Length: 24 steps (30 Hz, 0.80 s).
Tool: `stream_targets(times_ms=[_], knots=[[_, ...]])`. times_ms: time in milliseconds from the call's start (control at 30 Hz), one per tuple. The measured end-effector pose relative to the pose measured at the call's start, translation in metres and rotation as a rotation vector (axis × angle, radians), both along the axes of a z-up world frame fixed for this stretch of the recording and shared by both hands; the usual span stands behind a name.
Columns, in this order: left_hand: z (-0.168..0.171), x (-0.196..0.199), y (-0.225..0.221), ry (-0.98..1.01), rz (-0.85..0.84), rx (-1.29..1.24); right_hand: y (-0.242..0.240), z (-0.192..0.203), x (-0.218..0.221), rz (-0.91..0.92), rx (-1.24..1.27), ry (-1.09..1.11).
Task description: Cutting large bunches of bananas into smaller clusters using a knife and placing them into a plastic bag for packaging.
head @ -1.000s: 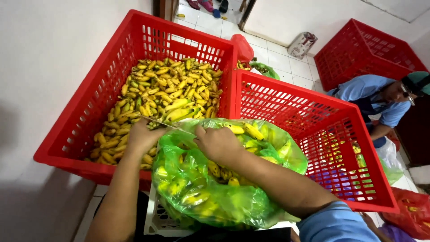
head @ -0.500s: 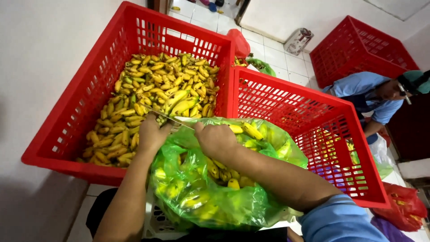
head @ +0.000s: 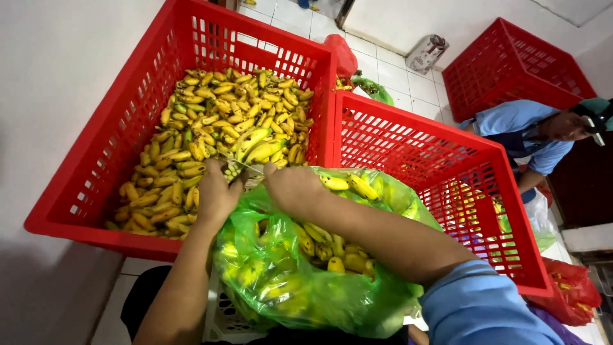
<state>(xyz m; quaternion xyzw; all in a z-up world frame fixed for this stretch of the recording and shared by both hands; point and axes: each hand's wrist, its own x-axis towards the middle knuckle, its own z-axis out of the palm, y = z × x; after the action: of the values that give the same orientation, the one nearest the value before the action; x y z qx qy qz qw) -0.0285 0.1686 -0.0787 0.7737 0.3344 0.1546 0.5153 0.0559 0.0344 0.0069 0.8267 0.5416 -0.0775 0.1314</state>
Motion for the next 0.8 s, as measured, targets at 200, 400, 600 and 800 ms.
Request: stream_targets(times_ms=[200, 400, 600, 800], knots=[[0.005, -0.001, -0.002, 0.012, -0.027, -0.011, 0.02, 0.0, 0.004, 0.064, 0.039, 0.062], [0.011, 0.0, -0.009, 0.087, -0.044, 0.014, 0.024, -0.006, 0.001, 0.02, 0.172, 0.166], [0.012, -0.011, -0.007, 0.019, 0.056, -0.08, 0.015, 0.012, 0.015, -0.16, 0.336, 0.414], [-0.002, -0.023, -0.007, -0.009, 0.099, -0.048, 0.007, 0.013, 0.03, -0.184, 0.291, 0.393]])
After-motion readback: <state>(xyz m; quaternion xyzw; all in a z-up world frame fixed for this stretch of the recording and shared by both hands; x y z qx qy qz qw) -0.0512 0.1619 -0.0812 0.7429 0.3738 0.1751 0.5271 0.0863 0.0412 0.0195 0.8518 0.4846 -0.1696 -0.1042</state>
